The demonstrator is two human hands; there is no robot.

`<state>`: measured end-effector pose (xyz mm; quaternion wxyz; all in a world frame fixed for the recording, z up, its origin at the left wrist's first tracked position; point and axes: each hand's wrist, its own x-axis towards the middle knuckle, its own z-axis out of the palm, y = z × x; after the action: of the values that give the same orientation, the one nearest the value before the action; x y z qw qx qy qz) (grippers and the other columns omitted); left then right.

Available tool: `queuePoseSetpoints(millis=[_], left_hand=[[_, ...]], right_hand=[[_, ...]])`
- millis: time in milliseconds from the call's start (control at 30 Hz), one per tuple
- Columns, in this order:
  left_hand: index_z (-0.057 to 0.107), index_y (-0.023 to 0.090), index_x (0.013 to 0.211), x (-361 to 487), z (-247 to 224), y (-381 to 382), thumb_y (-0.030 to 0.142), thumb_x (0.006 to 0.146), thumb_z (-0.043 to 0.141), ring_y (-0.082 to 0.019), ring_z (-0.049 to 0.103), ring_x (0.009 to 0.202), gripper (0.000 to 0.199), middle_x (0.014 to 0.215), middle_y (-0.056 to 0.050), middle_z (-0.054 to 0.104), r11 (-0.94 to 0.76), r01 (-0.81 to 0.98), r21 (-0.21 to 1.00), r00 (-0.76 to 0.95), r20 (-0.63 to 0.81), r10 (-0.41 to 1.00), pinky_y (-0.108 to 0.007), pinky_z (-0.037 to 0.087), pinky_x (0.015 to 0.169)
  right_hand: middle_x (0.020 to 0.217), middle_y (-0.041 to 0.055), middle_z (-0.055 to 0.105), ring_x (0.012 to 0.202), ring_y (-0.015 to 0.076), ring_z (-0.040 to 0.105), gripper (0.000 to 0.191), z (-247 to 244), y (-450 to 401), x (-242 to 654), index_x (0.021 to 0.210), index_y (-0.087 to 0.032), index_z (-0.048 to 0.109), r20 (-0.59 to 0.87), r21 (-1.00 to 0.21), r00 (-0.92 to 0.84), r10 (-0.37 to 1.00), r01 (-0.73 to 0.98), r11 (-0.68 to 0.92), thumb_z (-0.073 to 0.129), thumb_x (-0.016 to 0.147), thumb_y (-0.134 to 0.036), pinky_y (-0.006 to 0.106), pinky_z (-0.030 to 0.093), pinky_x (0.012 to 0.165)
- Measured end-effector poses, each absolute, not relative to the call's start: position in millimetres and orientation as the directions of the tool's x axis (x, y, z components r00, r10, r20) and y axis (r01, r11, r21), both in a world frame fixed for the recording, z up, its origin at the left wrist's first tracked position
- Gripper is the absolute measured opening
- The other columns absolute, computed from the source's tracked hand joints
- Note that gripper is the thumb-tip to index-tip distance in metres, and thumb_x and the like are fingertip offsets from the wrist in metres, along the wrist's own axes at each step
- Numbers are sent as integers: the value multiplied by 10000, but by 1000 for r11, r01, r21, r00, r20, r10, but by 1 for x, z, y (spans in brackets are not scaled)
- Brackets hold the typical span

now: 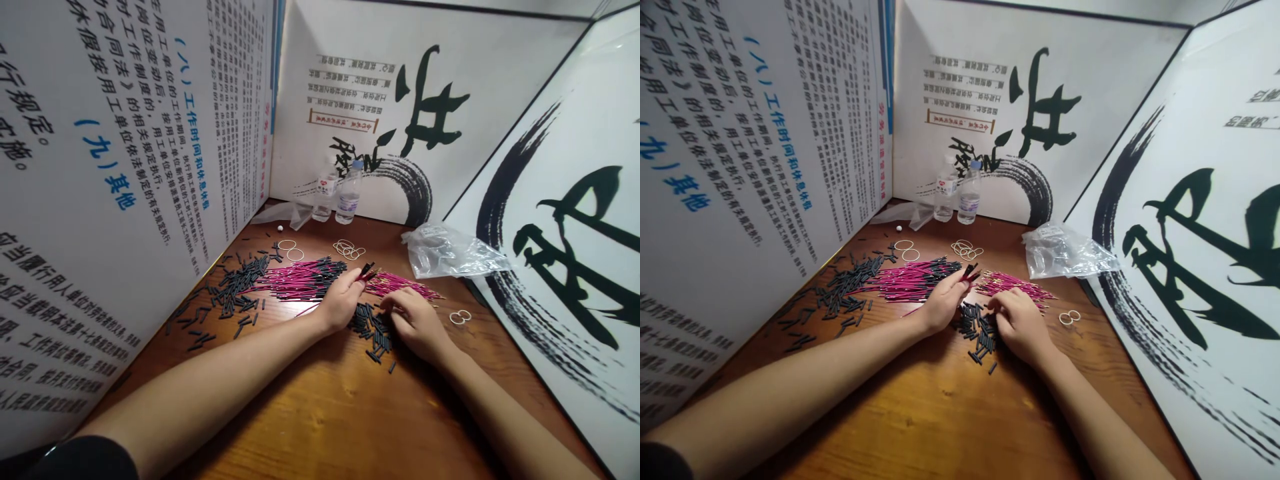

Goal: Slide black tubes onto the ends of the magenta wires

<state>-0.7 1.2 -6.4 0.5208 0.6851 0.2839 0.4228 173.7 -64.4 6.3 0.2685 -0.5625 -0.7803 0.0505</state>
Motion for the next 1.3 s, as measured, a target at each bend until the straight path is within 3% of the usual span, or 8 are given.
queuePoseSetpoints(millis=[167,433,700,1000,1300], left_hand=[[568,143,1173,-1,-6,1,281,930,359,-212,561,1052,349,1047,-92,660,-306,-33,951,488,283,826,-363,411,971],[589,108,1103,-3,2,-2,289,926,350,-204,572,960,348,1052,-105,649,-326,-28,945,507,294,810,-349,432,919],[584,105,1113,-3,0,-2,267,921,353,-197,570,982,341,1100,-108,636,-305,-59,950,522,290,802,-331,435,910],[598,112,1103,-3,1,-3,253,914,365,-193,567,958,331,1051,-85,649,-330,-26,944,507,297,809,-316,430,901],[606,115,1039,-3,3,-5,231,898,377,-175,536,857,292,948,-66,628,-346,19,938,498,291,817,-294,422,816]], right_hand=[[804,51,591,786,218,491,125,10,-66,171,782,-211,533,281,-231,-351,893,878,418,499,702,-122,347,407,731],[817,49,585,786,207,508,130,10,-68,170,851,-214,543,279,-297,-382,881,838,457,488,762,-137,340,414,730],[959,87,622,873,236,534,170,13,-70,164,935,-212,561,270,-242,-434,860,834,496,548,766,-198,381,431,785],[857,66,613,817,210,539,84,3,-66,166,876,-201,576,324,-238,-405,855,839,489,536,802,-193,343,442,750],[755,44,559,723,191,503,43,-2,-65,164,775,-195,494,401,-194,-355,844,868,458,519,808,-184,315,423,676]])
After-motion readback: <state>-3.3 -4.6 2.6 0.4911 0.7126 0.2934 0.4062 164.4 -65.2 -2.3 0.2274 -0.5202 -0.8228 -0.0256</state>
